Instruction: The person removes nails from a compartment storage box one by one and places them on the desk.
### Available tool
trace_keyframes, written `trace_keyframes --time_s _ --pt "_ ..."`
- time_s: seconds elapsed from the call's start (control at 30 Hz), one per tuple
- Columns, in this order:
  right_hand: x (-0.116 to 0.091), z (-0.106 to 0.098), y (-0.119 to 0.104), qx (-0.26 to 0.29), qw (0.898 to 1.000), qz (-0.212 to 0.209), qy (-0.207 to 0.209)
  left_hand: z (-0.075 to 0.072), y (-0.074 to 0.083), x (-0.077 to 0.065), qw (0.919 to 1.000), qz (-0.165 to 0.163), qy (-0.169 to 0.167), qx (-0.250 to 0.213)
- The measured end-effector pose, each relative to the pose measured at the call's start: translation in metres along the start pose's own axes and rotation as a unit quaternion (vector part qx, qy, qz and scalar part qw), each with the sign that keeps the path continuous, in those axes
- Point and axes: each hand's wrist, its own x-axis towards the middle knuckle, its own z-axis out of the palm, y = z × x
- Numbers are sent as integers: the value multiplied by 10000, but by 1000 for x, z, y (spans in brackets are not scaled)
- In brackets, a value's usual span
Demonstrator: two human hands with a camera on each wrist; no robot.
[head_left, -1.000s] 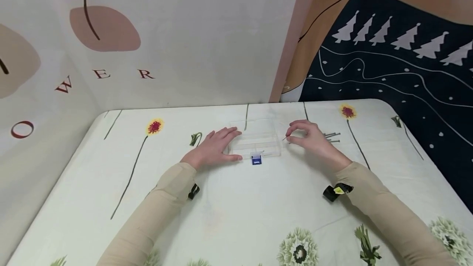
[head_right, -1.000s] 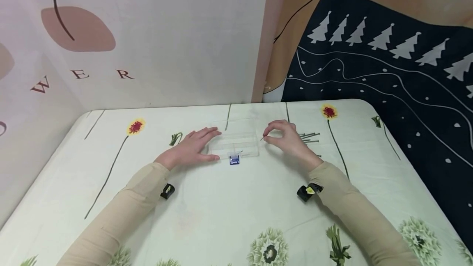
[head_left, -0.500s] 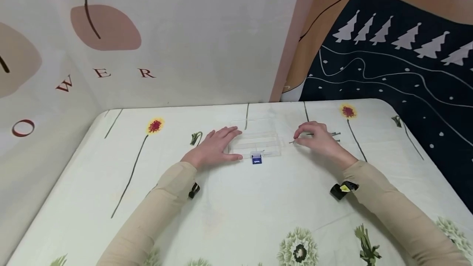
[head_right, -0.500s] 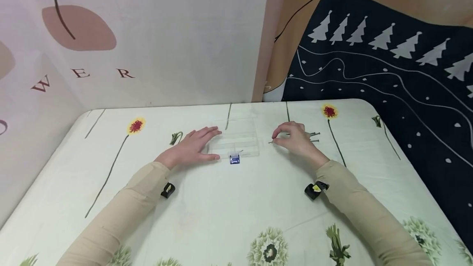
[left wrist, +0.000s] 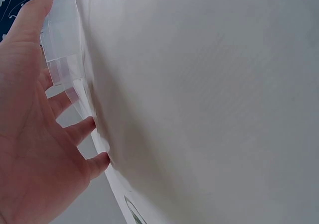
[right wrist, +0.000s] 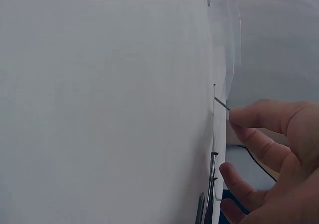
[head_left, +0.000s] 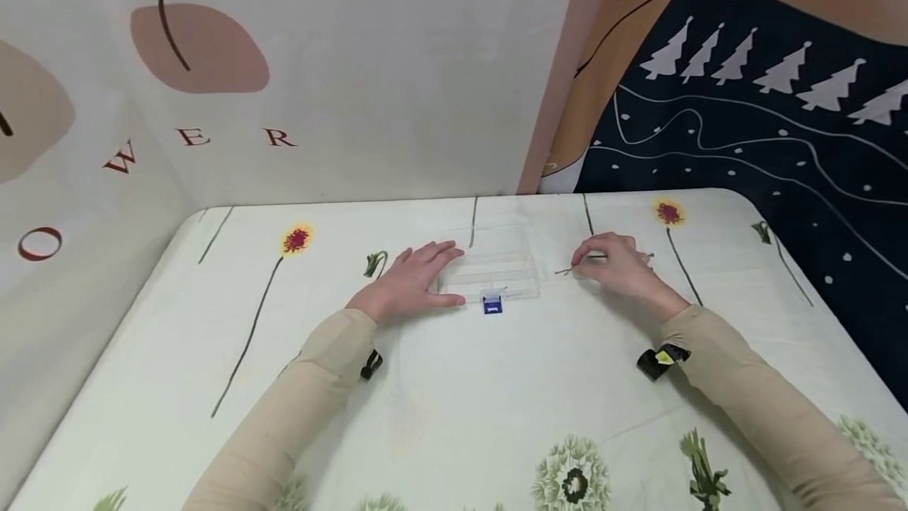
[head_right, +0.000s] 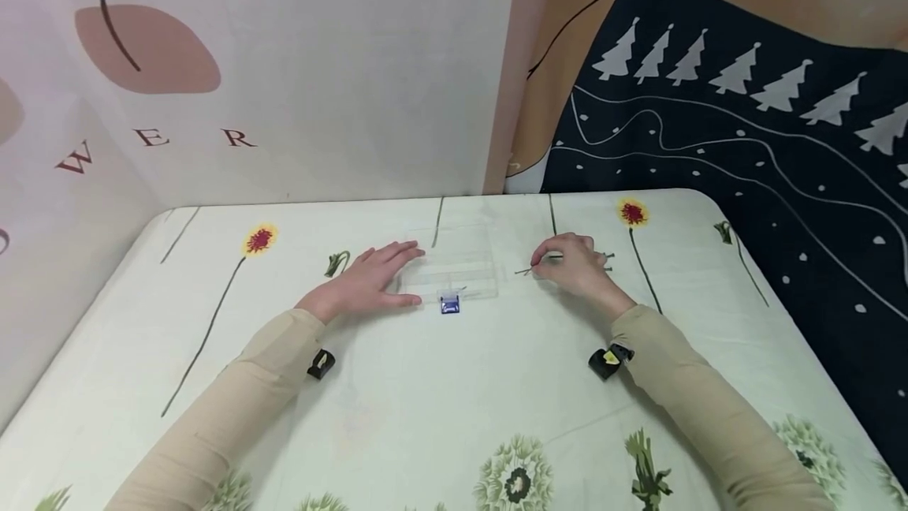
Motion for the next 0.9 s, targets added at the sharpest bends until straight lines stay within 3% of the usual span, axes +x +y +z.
trace_keyframes --time_s 0.43,0.9 --pt "0 -3 0 -26 9999 20 -96 -2 0 -1 10000 -41 7 34" --pt "-5 15 -25 0 9970 -754 -158 -2 -1 0 10000 -7 27 8"
